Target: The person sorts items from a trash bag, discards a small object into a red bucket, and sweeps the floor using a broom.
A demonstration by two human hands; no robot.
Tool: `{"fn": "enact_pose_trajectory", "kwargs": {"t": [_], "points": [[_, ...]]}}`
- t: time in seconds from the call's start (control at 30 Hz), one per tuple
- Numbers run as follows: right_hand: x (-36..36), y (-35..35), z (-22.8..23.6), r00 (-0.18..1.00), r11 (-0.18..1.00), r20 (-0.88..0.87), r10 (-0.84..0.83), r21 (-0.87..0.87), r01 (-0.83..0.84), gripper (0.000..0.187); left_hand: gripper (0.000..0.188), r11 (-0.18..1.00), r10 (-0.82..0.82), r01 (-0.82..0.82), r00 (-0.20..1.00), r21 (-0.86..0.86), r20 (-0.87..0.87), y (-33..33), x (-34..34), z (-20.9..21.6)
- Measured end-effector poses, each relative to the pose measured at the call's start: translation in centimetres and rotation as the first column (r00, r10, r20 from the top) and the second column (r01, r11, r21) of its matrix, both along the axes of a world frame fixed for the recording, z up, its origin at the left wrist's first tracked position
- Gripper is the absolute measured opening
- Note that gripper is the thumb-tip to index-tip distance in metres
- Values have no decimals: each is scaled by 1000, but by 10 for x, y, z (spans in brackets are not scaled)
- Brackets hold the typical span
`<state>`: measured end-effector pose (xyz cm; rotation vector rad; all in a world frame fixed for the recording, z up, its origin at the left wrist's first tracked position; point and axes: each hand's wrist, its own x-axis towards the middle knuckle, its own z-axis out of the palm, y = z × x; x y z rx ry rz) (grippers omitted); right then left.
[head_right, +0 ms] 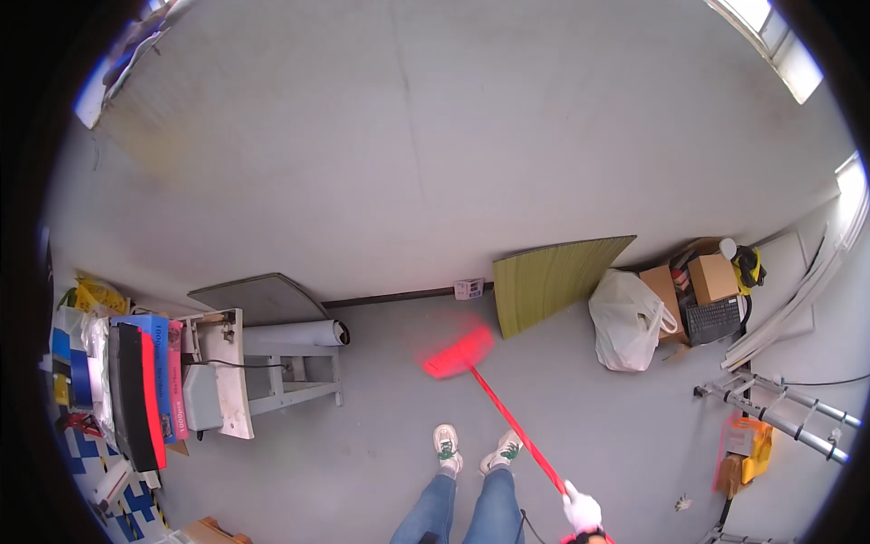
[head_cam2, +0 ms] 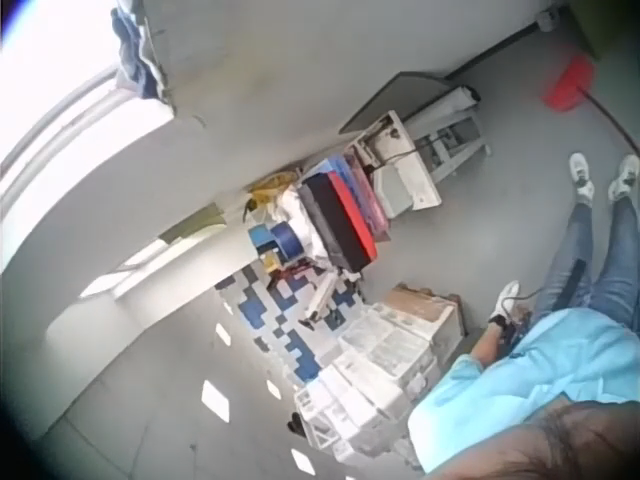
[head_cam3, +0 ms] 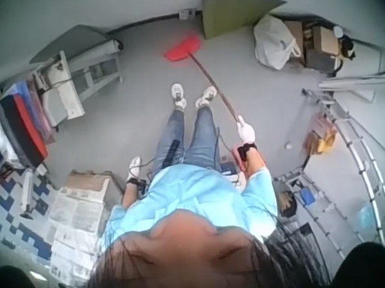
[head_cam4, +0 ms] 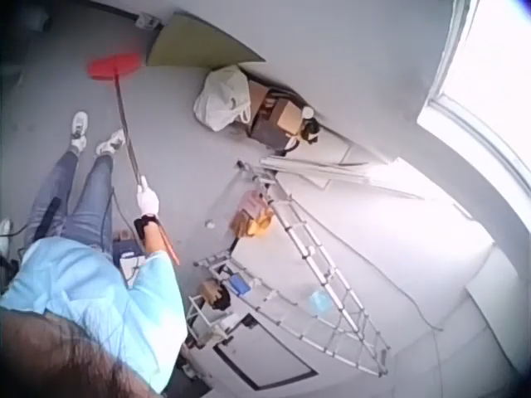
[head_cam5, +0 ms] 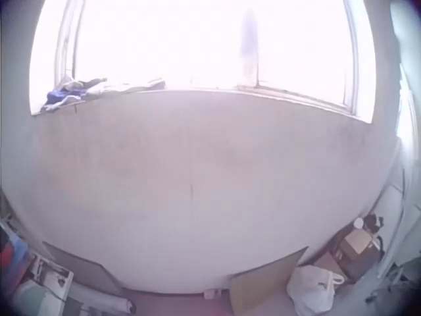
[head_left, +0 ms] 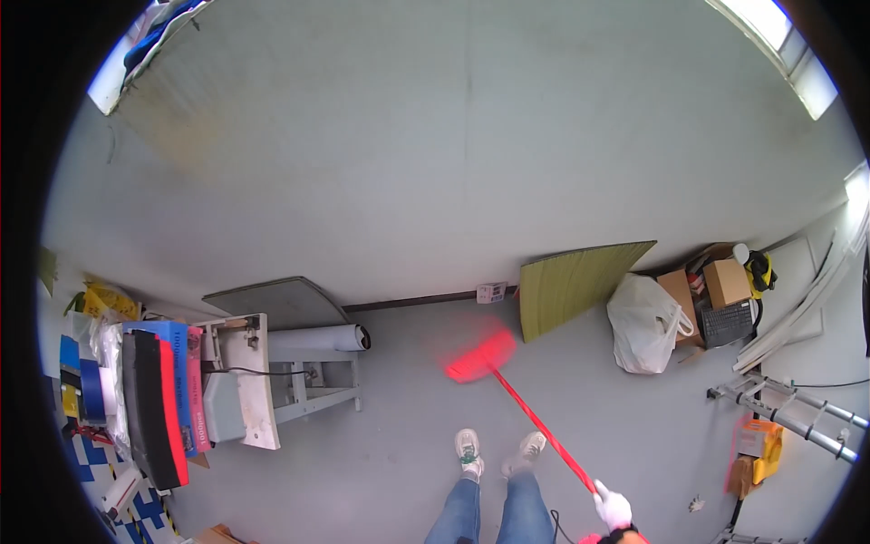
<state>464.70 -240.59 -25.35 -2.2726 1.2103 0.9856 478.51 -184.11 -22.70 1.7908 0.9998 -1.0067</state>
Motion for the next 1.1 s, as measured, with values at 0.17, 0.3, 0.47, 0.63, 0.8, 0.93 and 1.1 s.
{"fn": "enact_pose_trajectory", "kwargs": {"t": [0.17,0.3,0.47,0.63,0.8,0.93,1.1], "points": [[-47,35,76,998,997,30,63,-47,-62,40,32,1000,-24,24,1000,2,4,2,-1,2],[-13,37,46,953,976,213,218,-49,-212,40,32,1000,-29,29,1000,12,4,3,-12,6],[101,42,-12,828,897,361,429,-62,-438,34,32,1000,-16,16,1000,21,-5,-4,-37,13],[93,24,-64,857,909,320,404,-32,-416,36,36,977,-205,211,970,-31,130,22,-88,-7],[-88,-23,-43,985,988,77,156,-33,-154,40,45,987,-110,110,994,-120,5,55,-152,-54],[-238,-55,14,996,993,-88,10,-115,-20,41,43,973,-20,29,999,-227,39,44,-191,-83],[-332,-67,93,979,968,-124,159,-176,-180,38,37,932,-345,354,933,-81,102,1,-206,-67]]}}
